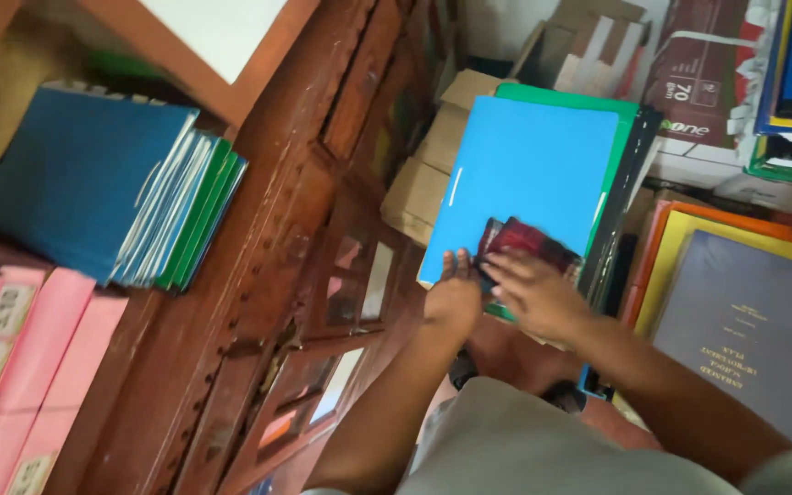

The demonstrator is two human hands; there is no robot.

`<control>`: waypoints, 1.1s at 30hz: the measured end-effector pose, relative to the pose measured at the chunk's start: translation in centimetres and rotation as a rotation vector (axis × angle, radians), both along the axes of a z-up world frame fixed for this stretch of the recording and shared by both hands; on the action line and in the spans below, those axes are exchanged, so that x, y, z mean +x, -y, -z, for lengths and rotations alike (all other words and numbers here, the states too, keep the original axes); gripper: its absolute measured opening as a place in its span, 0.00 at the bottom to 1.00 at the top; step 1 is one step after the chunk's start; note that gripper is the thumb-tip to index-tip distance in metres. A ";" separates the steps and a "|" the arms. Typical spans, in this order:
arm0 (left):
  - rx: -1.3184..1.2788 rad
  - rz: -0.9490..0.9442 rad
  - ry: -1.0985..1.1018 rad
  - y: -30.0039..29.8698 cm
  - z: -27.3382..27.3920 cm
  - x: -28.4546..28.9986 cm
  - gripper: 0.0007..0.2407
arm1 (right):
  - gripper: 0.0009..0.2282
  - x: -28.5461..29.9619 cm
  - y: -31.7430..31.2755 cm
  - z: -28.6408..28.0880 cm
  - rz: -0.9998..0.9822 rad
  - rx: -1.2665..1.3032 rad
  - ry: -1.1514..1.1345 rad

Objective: The person is wiping dust off various files and folders with a cloth and organizing them on shelves.

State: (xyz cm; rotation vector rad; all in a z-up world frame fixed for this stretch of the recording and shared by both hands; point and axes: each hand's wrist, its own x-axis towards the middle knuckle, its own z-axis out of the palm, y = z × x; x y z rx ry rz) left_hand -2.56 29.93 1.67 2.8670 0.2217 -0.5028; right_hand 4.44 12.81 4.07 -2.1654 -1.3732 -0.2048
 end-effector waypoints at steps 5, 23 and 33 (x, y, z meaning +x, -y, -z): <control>0.012 0.075 0.134 -0.6 -0.1 -0.6 0.30 | 0.17 3.5 -2.2 1.4 0.084 -0.455 0.070; 0.021 0.253 0.461 -2.2 7.1 -1.1 0.34 | 0.17 19.1 -11.8 14.7 0.410 -0.210 0.304; 0.010 0.329 0.369 -2.6 7.6 -1.0 0.35 | 0.05 22.1 -9.9 12.4 0.150 0.085 0.416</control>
